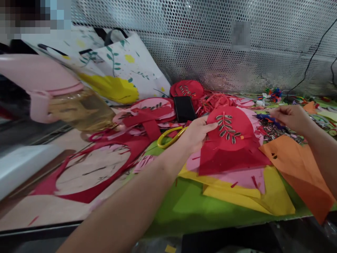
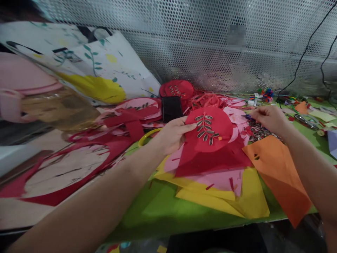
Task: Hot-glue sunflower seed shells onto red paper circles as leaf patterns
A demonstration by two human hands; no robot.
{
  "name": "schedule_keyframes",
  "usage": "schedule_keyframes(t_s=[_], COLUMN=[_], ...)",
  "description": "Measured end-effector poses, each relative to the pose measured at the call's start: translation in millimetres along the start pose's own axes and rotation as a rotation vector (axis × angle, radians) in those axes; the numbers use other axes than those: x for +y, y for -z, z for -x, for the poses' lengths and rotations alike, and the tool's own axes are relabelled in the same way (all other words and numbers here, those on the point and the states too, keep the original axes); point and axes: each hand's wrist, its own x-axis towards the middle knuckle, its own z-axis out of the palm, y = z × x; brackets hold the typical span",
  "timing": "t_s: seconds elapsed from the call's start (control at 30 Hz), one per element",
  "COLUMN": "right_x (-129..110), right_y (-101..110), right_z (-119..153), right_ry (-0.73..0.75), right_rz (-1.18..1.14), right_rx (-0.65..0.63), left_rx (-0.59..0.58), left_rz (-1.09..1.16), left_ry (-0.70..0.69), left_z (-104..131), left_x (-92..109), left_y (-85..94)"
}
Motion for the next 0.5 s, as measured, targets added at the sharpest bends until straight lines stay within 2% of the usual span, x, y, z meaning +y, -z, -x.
schedule_keyframes(t_s=[0.03,0.1,0.2,0.27,0.4,0.5], right_x=[15.3,42.2,70.0,80.6,90.6,93.1], right_y=[-0.5,-3.5,-11.6,-17.7,-26.8,-30.3], right_z=[-5.4,-17.0,-32.0,-38.9,-44.0,-41.2], right_ry=[-0.076,-0.147,-0.287,-0.364,-0.372,-0.370], right_rz=[0.158,0.275,0.520,0.478,0.211,0.043], right_rx=[0.059,0.098,0.043,0.001,-0.091,-0.112], left_rx=[-0.037,-0.115,-0.207,-0.254,-0.315,-0.212], left_rz=[-0.022,-0.070,-0.142,-0.178,-0.257,-0.436], left_ry=[0.040,0.125,0.224,0.244,0.248,0.244], left_z=[0.4,1.3,3.6,5.3,8.6,12.3], left_x=[-1.2,-4.4,-8.8,-11.0,-15.4,-19.3], left_y=[0.1,-0.1,-2.8,-4.8,-1.2,8.9])
